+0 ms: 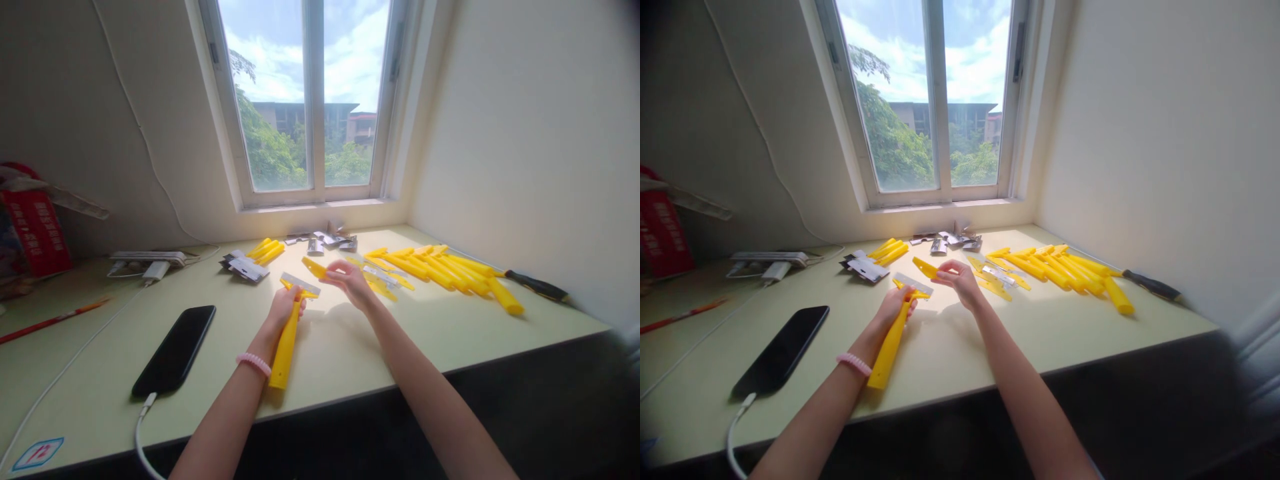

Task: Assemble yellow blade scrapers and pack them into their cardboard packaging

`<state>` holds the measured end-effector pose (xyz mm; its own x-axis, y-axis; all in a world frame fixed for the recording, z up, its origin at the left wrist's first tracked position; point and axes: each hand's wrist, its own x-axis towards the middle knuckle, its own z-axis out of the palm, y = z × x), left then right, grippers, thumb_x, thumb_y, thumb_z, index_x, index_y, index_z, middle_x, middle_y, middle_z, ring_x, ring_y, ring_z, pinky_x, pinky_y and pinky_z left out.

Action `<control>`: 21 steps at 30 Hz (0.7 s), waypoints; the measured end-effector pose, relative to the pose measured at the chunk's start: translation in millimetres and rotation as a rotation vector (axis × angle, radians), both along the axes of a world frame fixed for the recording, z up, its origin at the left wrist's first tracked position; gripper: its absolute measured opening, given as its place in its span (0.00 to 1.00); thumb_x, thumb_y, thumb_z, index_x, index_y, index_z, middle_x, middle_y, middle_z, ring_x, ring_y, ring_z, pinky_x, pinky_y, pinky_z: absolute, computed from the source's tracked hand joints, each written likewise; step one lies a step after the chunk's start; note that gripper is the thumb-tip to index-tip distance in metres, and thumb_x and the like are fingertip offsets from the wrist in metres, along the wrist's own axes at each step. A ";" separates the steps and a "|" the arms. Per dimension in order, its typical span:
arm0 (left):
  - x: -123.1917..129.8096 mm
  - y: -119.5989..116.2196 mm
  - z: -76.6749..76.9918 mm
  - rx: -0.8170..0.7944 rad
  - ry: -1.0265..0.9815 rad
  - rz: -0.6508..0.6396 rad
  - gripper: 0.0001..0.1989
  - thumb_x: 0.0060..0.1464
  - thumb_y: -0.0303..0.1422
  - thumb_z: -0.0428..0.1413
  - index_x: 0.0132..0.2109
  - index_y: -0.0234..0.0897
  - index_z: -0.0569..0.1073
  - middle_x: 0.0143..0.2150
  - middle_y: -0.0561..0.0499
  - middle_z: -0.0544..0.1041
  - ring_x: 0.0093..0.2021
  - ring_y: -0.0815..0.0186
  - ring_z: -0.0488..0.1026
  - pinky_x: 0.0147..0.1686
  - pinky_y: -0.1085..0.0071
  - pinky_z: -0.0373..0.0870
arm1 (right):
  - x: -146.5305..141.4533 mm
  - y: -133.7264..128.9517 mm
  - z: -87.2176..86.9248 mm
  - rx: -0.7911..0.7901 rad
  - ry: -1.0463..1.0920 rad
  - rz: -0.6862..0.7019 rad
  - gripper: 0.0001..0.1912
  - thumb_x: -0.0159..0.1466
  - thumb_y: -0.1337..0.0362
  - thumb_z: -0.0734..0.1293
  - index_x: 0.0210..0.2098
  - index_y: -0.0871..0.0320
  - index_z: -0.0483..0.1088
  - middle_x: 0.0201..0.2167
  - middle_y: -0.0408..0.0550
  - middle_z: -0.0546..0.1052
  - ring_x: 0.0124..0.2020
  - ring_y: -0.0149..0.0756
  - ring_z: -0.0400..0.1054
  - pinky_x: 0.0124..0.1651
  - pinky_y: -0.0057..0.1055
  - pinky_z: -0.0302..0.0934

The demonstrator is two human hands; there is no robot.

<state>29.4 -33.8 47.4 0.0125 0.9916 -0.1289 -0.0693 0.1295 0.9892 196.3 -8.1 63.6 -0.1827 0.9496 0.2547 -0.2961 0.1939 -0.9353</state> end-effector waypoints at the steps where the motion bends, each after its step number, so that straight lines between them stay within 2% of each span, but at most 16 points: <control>1: 0.1 0.2 -0.4 0.001 0.003 -0.005 0.09 0.46 0.35 0.49 0.24 0.35 0.61 0.13 0.56 0.63 0.10 0.74 0.56 0.10 0.77 0.52 | -4.9 -1.8 -0.7 0.041 -0.012 -0.010 0.10 0.44 0.62 0.71 0.24 0.60 0.68 0.26 0.42 0.72 0.33 0.33 0.68 0.41 0.34 0.61; 3: 0.4 0.9 -1.5 -0.002 0.004 -0.021 0.09 0.46 0.35 0.49 0.24 0.35 0.61 0.13 0.55 0.63 0.10 0.74 0.56 0.10 0.77 0.52 | -12.7 -4.5 -2.5 0.081 -0.077 -0.029 0.10 0.46 0.61 0.70 0.24 0.60 0.68 0.25 0.41 0.71 0.31 0.31 0.67 0.40 0.32 0.59; 7: 0.3 2.7 -4.0 -0.013 0.023 -0.056 0.12 0.47 0.39 0.49 0.24 0.35 0.62 0.13 0.54 0.64 0.10 0.73 0.57 0.10 0.76 0.52 | -21.8 -7.3 -6.8 0.025 -0.209 -0.019 0.11 0.45 0.59 0.70 0.24 0.61 0.70 0.24 0.43 0.72 0.29 0.31 0.65 0.38 0.31 0.57; 11: 0.0 3.0 -4.5 0.002 0.026 -0.074 0.12 0.47 0.39 0.49 0.25 0.35 0.62 0.12 0.54 0.64 0.10 0.73 0.58 0.10 0.77 0.53 | -24.5 -6.1 -11.8 -0.001 -0.234 -0.060 0.09 0.45 0.61 0.69 0.23 0.61 0.70 0.29 0.45 0.73 0.33 0.32 0.65 0.39 0.30 0.56; 15: 0.1 2.6 -4.1 0.007 0.008 -0.083 0.11 0.47 0.38 0.49 0.25 0.35 0.62 0.12 0.54 0.64 0.10 0.73 0.58 0.10 0.77 0.53 | -24.1 -4.6 -16.5 -0.082 -0.230 0.054 0.12 0.47 0.57 0.69 0.24 0.61 0.70 0.24 0.44 0.72 0.28 0.31 0.64 0.35 0.30 0.57; 21: -0.2 4.1 -6.5 0.013 0.020 -0.024 0.14 0.48 0.40 0.49 0.23 0.35 0.62 0.11 0.54 0.62 0.10 0.71 0.59 0.10 0.76 0.54 | -25.8 -9.0 -16.4 -0.045 -0.252 0.144 0.14 0.45 0.58 0.71 0.26 0.61 0.70 0.23 0.43 0.72 0.28 0.30 0.65 0.34 0.29 0.59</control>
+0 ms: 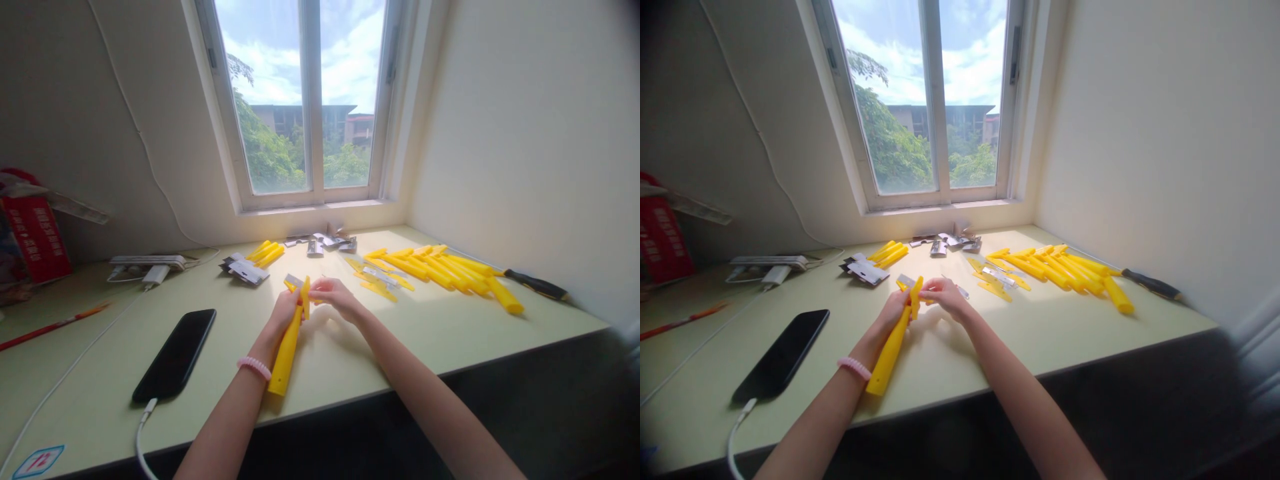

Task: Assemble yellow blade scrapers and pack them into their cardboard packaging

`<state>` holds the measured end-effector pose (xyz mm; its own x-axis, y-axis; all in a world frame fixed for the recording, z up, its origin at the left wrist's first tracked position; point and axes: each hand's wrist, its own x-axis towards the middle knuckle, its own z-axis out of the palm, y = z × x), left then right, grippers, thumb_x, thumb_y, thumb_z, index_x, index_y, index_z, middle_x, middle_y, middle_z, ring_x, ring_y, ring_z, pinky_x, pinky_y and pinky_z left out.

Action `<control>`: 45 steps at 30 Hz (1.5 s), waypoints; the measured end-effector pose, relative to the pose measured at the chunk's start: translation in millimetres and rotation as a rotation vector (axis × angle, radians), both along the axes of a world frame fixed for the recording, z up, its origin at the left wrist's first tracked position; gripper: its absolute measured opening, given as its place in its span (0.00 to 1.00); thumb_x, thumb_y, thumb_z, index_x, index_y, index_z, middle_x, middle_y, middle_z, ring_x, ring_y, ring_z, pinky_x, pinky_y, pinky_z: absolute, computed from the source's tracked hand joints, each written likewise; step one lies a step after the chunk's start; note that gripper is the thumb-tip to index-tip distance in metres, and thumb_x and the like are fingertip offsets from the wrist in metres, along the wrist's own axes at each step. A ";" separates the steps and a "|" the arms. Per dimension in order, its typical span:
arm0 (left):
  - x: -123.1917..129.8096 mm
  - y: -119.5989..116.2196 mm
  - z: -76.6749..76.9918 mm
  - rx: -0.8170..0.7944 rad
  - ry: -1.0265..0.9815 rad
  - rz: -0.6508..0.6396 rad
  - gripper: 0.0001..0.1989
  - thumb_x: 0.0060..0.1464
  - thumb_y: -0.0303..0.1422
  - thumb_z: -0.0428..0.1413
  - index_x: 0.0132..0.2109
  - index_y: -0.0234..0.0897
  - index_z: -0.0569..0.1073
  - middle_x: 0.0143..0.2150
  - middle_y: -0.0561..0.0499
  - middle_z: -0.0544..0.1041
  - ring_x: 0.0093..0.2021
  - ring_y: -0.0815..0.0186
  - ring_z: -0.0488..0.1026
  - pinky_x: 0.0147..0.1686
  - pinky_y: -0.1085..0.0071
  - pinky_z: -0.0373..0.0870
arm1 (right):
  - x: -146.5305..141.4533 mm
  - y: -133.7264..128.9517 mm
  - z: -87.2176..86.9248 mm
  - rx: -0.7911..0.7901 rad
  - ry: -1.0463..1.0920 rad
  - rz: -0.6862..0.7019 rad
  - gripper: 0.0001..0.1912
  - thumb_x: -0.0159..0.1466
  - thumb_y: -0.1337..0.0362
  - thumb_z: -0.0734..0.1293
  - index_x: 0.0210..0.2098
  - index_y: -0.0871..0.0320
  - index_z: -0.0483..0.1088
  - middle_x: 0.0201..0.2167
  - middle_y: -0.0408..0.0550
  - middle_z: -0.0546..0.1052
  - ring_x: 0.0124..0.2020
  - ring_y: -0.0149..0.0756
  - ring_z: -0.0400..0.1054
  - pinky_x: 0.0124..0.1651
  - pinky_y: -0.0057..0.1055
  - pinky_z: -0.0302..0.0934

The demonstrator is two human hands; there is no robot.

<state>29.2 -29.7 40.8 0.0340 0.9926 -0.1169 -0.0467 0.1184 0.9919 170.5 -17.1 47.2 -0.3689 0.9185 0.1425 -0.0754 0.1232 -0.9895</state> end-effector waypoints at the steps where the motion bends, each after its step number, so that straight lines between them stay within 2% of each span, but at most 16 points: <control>1: -0.2 0.3 -0.5 -0.005 0.004 0.007 0.14 0.48 0.40 0.49 0.22 0.35 0.62 0.11 0.54 0.62 0.10 0.71 0.59 0.10 0.75 0.54 | -0.9 -0.8 0.0 -0.002 -0.004 0.000 0.14 0.45 0.58 0.71 0.26 0.62 0.70 0.23 0.43 0.72 0.28 0.30 0.65 0.34 0.29 0.59; 6: -1.2 1.7 -3.4 -0.010 -0.014 0.042 0.14 0.48 0.39 0.50 0.23 0.33 0.63 0.12 0.53 0.63 0.10 0.73 0.59 0.10 0.77 0.53 | -4.9 -4.7 0.1 0.086 -0.073 -0.046 0.16 0.46 0.56 0.70 0.32 0.59 0.71 0.30 0.45 0.73 0.32 0.32 0.67 0.33 0.29 0.60; 10: -1.0 2.1 -6.7 0.018 -0.007 0.030 0.12 0.49 0.37 0.50 0.25 0.32 0.65 0.12 0.53 0.64 0.10 0.73 0.60 0.11 0.77 0.54 | -5.6 -10.9 5.4 0.102 -0.135 -0.095 0.16 0.45 0.55 0.71 0.28 0.60 0.72 0.28 0.45 0.74 0.32 0.32 0.66 0.35 0.29 0.59; 14: -1.0 1.7 -9.5 0.037 0.018 0.008 0.11 0.50 0.35 0.49 0.26 0.31 0.66 0.13 0.52 0.65 0.11 0.73 0.60 0.12 0.77 0.54 | -5.7 -15.9 9.8 0.009 -0.098 -0.015 0.17 0.45 0.54 0.71 0.27 0.61 0.73 0.24 0.44 0.74 0.27 0.32 0.66 0.33 0.29 0.58; 17: -1.5 1.7 -9.7 0.031 0.015 -0.017 0.10 0.50 0.35 0.48 0.26 0.32 0.65 0.13 0.52 0.65 0.11 0.73 0.60 0.12 0.76 0.54 | -3.7 -12.9 7.6 0.017 -0.056 0.058 0.16 0.47 0.54 0.69 0.26 0.62 0.73 0.23 0.44 0.73 0.26 0.31 0.66 0.33 0.29 0.57; 19: -1.6 1.5 -8.4 0.028 0.014 -0.035 0.09 0.49 0.34 0.47 0.26 0.32 0.64 0.13 0.53 0.65 0.11 0.73 0.59 0.12 0.77 0.53 | -0.9 -7.2 4.6 0.025 -0.026 0.057 0.16 0.49 0.52 0.68 0.25 0.62 0.72 0.23 0.44 0.73 0.27 0.31 0.65 0.33 0.29 0.56; 23: -0.1 -0.6 -3.8 -0.030 0.045 -0.041 0.07 0.47 0.33 0.48 0.25 0.34 0.62 0.12 0.54 0.64 0.10 0.73 0.58 0.11 0.77 0.53 | 5.1 4.9 0.9 0.042 0.099 -0.164 0.19 0.50 0.50 0.66 0.31 0.60 0.70 0.29 0.45 0.73 0.29 0.30 0.63 0.32 0.27 0.55; 26: 1.0 -2.3 -1.8 -0.040 0.050 -0.059 0.07 0.47 0.34 0.48 0.25 0.35 0.61 0.12 0.54 0.64 0.10 0.73 0.58 0.11 0.77 0.53 | 7.3 7.4 2.3 0.047 0.083 -0.299 0.20 0.50 0.48 0.65 0.33 0.59 0.68 0.25 0.43 0.71 0.22 0.26 0.58 0.25 0.24 0.50; 30: 0.9 -2.0 -3.3 -0.034 0.038 -0.062 0.06 0.47 0.34 0.47 0.27 0.36 0.60 0.13 0.55 0.64 0.11 0.73 0.58 0.11 0.77 0.53 | 9.0 5.2 5.1 0.071 0.028 -0.171 0.20 0.51 0.48 0.65 0.34 0.58 0.66 0.22 0.41 0.68 0.17 0.23 0.51 0.20 0.23 0.43; 33: 1.0 -1.4 -4.7 -0.005 0.031 -0.076 0.06 0.47 0.34 0.48 0.27 0.35 0.61 0.13 0.55 0.64 0.11 0.73 0.58 0.11 0.77 0.53 | 11.5 6.1 5.1 0.189 -0.039 -0.070 0.16 0.50 0.54 0.67 0.33 0.59 0.68 0.21 0.41 0.69 0.19 0.25 0.55 0.21 0.24 0.48; 37: 2.2 -3.3 -3.4 -0.002 0.024 -0.078 0.06 0.46 0.33 0.48 0.26 0.35 0.61 0.12 0.56 0.63 0.11 0.74 0.57 0.12 0.77 0.53 | 14.8 10.2 3.6 0.304 -0.168 -0.112 0.10 0.50 0.60 0.67 0.28 0.61 0.72 0.27 0.45 0.73 0.28 0.31 0.63 0.31 0.28 0.56; 41: 3.2 -5.0 -1.2 -0.010 0.018 -0.074 0.07 0.46 0.33 0.48 0.25 0.36 0.59 0.12 0.55 0.63 0.11 0.74 0.57 0.12 0.77 0.52 | 16.3 11.9 2.4 0.277 -0.219 -0.169 0.12 0.52 0.58 0.65 0.29 0.61 0.74 0.30 0.48 0.75 0.32 0.34 0.65 0.36 0.31 0.58; 45: 2.8 -2.4 -1.6 -0.004 0.008 -0.086 0.05 0.46 0.32 0.48 0.27 0.35 0.61 0.12 0.55 0.63 0.10 0.73 0.58 0.12 0.76 0.52 | 17.3 10.0 0.4 0.233 -0.272 -0.100 0.14 0.52 0.56 0.66 0.30 0.61 0.74 0.31 0.48 0.74 0.34 0.35 0.66 0.37 0.30 0.58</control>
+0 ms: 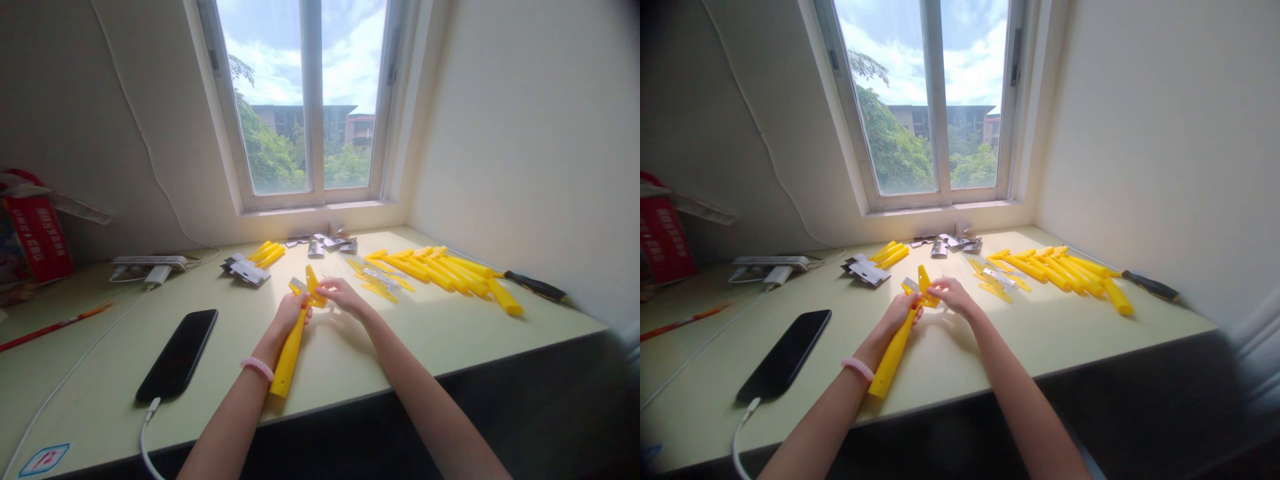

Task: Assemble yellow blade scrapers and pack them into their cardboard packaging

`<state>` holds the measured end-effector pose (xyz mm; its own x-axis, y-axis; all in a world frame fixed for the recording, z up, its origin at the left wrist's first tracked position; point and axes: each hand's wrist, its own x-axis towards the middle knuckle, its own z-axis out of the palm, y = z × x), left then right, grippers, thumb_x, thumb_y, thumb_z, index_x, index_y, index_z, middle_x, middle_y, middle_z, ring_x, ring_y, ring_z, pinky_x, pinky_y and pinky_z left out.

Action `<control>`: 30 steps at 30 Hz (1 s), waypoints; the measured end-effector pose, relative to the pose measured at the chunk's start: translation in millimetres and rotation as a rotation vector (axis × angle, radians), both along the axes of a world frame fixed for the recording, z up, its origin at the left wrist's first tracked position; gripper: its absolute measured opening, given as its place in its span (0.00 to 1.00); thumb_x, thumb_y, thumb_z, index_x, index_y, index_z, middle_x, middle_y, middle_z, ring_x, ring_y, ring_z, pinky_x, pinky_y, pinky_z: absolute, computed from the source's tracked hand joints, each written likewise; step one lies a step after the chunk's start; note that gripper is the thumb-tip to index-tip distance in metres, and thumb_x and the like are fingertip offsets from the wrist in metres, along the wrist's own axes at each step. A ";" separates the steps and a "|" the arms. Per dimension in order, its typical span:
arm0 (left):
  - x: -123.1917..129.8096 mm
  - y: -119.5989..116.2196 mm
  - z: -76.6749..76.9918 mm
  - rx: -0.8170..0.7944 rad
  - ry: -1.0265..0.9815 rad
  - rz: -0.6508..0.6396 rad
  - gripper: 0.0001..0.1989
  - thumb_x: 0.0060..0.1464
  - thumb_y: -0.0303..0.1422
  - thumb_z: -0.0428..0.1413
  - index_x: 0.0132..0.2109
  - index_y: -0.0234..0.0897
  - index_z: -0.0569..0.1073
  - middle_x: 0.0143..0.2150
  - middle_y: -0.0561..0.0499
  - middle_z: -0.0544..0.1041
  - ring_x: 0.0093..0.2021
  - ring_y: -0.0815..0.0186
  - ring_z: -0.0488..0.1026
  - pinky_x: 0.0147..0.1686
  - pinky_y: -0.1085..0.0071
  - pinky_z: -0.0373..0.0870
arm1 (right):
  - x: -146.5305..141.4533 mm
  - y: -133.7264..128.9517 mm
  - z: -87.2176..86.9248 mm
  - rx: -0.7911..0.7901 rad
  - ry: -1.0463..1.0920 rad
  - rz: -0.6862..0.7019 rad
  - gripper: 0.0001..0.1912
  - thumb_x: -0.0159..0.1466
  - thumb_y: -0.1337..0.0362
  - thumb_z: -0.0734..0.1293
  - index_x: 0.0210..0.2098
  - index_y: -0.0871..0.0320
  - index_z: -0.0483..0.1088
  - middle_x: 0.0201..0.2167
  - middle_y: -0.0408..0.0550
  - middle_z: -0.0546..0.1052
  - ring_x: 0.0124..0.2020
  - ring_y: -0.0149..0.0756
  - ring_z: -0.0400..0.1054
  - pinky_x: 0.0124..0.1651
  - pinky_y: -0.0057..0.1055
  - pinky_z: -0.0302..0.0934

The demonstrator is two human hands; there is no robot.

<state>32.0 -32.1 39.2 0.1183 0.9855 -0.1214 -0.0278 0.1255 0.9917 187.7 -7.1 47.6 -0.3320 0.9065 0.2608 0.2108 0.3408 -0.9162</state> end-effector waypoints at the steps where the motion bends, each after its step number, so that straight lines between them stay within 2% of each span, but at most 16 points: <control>1: -0.5 1.0 -0.1 -0.001 0.000 0.005 0.05 0.46 0.32 0.47 0.27 0.35 0.62 0.12 0.55 0.63 0.10 0.73 0.58 0.12 0.76 0.52 | 0.1 -0.9 -0.3 -0.035 -0.001 0.028 0.15 0.51 0.55 0.67 0.31 0.61 0.74 0.31 0.48 0.74 0.34 0.34 0.66 0.37 0.30 0.58; 4: -2.6 3.0 0.9 -0.016 0.007 0.036 0.05 0.45 0.32 0.46 0.26 0.35 0.61 0.12 0.54 0.64 0.10 0.72 0.58 0.11 0.76 0.51 | -0.8 -4.5 -0.5 -0.172 0.047 0.098 0.17 0.50 0.54 0.68 0.34 0.61 0.74 0.31 0.49 0.75 0.32 0.34 0.66 0.34 0.30 0.58; 11: -3.8 1.1 5.2 -0.031 -0.019 0.031 0.06 0.45 0.33 0.46 0.27 0.34 0.63 0.12 0.54 0.63 0.11 0.72 0.57 0.10 0.76 0.52 | -6.4 -9.6 -1.0 -0.388 0.269 0.102 0.16 0.47 0.56 0.70 0.32 0.61 0.75 0.31 0.50 0.75 0.34 0.34 0.66 0.33 0.29 0.59; 18: -3.2 1.7 4.6 -0.057 -0.026 -0.002 0.08 0.46 0.34 0.47 0.28 0.33 0.65 0.13 0.53 0.65 0.11 0.72 0.58 0.11 0.76 0.53 | -8.6 -6.1 -4.2 -0.354 0.306 0.101 0.16 0.45 0.58 0.71 0.30 0.63 0.76 0.27 0.49 0.74 0.27 0.30 0.64 0.28 0.27 0.57; 23: -3.9 5.6 1.3 -0.119 -0.163 -0.090 0.17 0.49 0.42 0.42 0.26 0.32 0.66 0.14 0.52 0.65 0.12 0.71 0.61 0.12 0.76 0.54 | -9.3 -7.7 -0.9 -0.322 0.297 0.068 0.15 0.46 0.59 0.71 0.28 0.64 0.76 0.23 0.48 0.74 0.24 0.29 0.63 0.26 0.26 0.56; 25: -5.9 6.8 1.2 -0.083 -0.149 0.021 0.18 0.48 0.43 0.44 0.28 0.31 0.67 0.16 0.51 0.68 0.13 0.70 0.63 0.13 0.75 0.57 | -9.5 -8.2 0.2 -0.309 0.284 0.062 0.14 0.46 0.59 0.70 0.27 0.64 0.76 0.22 0.47 0.73 0.24 0.29 0.63 0.26 0.26 0.55; 28: -11.6 7.2 3.3 0.072 -0.132 0.280 0.14 0.45 0.40 0.50 0.31 0.31 0.69 0.22 0.50 0.72 0.20 0.69 0.69 0.20 0.74 0.64 | -10.2 -8.7 0.8 -0.297 0.264 0.047 0.14 0.45 0.60 0.70 0.28 0.64 0.76 0.22 0.47 0.73 0.23 0.28 0.62 0.25 0.26 0.56; 30: -15.7 6.7 5.3 0.139 -0.163 0.343 0.12 0.43 0.37 0.52 0.31 0.31 0.70 0.25 0.49 0.74 0.23 0.68 0.71 0.25 0.72 0.67 | -10.8 -9.2 1.1 -0.293 0.242 0.048 0.14 0.46 0.60 0.70 0.29 0.64 0.76 0.22 0.46 0.73 0.23 0.27 0.61 0.25 0.26 0.56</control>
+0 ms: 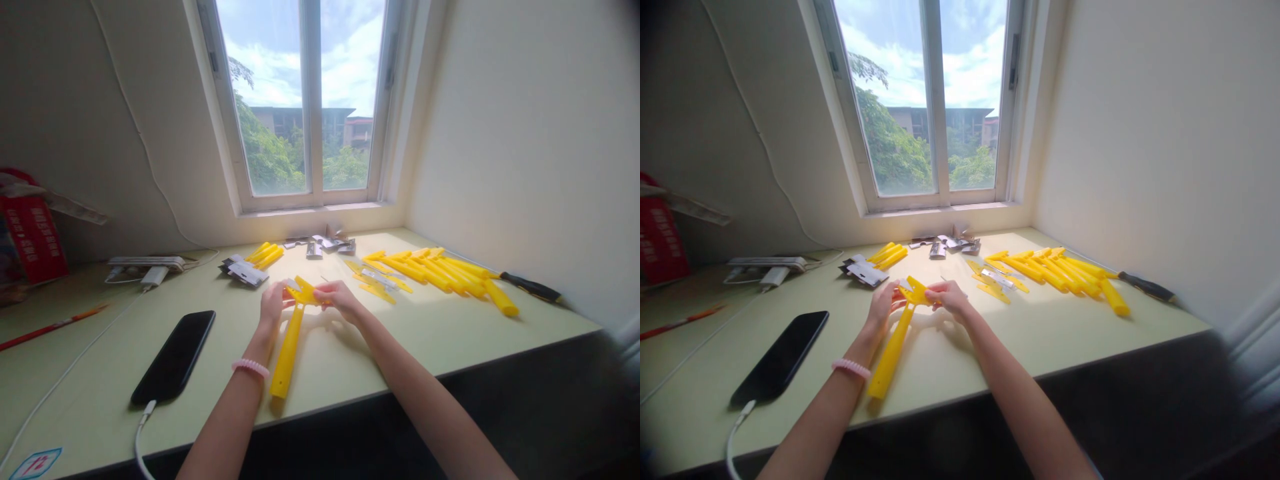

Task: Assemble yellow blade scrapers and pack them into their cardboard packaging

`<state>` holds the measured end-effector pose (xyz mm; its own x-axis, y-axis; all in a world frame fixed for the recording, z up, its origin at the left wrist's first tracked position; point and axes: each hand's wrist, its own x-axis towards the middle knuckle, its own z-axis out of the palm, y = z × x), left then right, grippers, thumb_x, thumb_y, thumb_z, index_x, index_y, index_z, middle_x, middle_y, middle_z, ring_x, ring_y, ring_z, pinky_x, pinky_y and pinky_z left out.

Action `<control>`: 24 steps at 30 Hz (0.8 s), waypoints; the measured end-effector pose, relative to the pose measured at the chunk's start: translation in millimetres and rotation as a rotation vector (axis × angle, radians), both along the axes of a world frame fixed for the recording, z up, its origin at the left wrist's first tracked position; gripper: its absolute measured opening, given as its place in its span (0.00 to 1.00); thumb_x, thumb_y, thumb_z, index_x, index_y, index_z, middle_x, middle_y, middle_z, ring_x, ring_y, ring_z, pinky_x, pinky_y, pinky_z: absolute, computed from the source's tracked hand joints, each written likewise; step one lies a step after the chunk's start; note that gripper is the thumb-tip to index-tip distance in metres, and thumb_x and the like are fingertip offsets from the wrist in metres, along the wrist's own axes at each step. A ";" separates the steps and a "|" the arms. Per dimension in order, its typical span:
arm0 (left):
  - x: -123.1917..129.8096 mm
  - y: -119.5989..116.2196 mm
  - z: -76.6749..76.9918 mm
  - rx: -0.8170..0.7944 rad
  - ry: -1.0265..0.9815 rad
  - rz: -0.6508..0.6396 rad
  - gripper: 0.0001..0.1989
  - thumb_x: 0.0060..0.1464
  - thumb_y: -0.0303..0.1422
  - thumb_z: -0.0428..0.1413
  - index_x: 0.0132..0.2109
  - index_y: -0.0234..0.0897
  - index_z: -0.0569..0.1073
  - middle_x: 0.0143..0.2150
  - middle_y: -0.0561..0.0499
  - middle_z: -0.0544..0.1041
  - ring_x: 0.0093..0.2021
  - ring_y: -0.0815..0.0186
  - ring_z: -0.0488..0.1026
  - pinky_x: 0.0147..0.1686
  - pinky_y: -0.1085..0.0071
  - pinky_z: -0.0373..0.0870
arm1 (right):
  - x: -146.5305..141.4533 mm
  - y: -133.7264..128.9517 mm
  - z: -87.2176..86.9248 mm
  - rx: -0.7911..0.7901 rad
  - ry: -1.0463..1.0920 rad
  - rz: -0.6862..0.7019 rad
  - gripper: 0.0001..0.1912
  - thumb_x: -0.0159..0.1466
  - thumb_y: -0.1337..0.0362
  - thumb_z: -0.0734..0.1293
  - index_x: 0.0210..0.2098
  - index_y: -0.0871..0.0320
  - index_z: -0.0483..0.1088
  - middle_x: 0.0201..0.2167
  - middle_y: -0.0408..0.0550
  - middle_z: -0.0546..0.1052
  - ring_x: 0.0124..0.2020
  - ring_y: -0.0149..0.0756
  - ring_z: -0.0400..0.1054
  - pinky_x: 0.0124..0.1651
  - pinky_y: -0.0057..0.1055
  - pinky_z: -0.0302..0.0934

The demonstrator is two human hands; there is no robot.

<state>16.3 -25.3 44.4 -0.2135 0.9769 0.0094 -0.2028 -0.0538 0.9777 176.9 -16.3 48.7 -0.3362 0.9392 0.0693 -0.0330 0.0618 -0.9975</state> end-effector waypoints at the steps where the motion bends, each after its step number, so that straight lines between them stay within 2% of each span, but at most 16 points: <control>1: -1.5 -0.3 0.7 0.008 -0.009 0.010 0.10 0.43 0.35 0.52 0.31 0.31 0.70 0.25 0.49 0.74 0.24 0.68 0.71 0.26 0.72 0.67 | -0.2 -0.5 0.2 0.003 -0.011 0.006 0.14 0.46 0.60 0.69 0.29 0.64 0.76 0.22 0.46 0.72 0.22 0.27 0.61 0.25 0.26 0.56; 7: -1.8 -0.4 -2.1 -0.011 -0.018 0.034 0.06 0.41 0.31 0.51 0.27 0.31 0.69 0.21 0.51 0.73 0.21 0.70 0.69 0.24 0.74 0.65 | 0.7 -4.8 0.4 -0.040 -0.036 0.057 0.15 0.46 0.58 0.70 0.30 0.62 0.76 0.27 0.47 0.74 0.27 0.29 0.64 0.28 0.26 0.58; 10: 0.0 -0.5 -5.2 -0.034 -0.020 0.027 0.06 0.41 0.30 0.50 0.26 0.31 0.69 0.20 0.51 0.72 0.20 0.71 0.68 0.24 0.75 0.65 | -0.2 -5.5 -2.3 -0.044 -0.037 0.094 0.16 0.46 0.56 0.70 0.29 0.62 0.75 0.25 0.46 0.74 0.25 0.28 0.63 0.27 0.25 0.56; 13: 1.2 -2.0 -5.9 -0.044 -0.043 0.009 0.07 0.41 0.31 0.50 0.27 0.31 0.69 0.22 0.50 0.74 0.21 0.70 0.69 0.24 0.74 0.65 | -3.7 -5.7 -4.8 -0.033 -0.005 0.074 0.17 0.45 0.57 0.71 0.30 0.63 0.75 0.23 0.46 0.74 0.23 0.28 0.63 0.27 0.26 0.56; 17: 1.0 -3.8 -5.5 -0.040 -0.078 -0.009 0.07 0.40 0.32 0.51 0.27 0.31 0.69 0.23 0.50 0.74 0.22 0.69 0.70 0.25 0.74 0.65 | -8.5 -5.5 -6.8 -0.081 0.066 0.056 0.23 0.44 0.60 0.72 0.39 0.61 0.74 0.29 0.49 0.77 0.26 0.30 0.66 0.32 0.29 0.58; 24: -1.6 -0.3 -8.2 -0.107 -0.204 -0.054 0.07 0.42 0.30 0.51 0.29 0.31 0.70 0.24 0.49 0.75 0.24 0.69 0.71 0.26 0.75 0.66 | -10.6 -2.4 -13.3 -0.036 0.110 0.027 0.22 0.42 0.61 0.72 0.38 0.61 0.75 0.30 0.49 0.77 0.28 0.33 0.68 0.35 0.32 0.61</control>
<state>14.7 -25.6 36.2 -0.1476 0.9801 -0.1330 -0.3969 0.0644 0.9156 166.4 -18.7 35.3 -0.3534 0.9326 0.0735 -0.1434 0.0237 -0.9894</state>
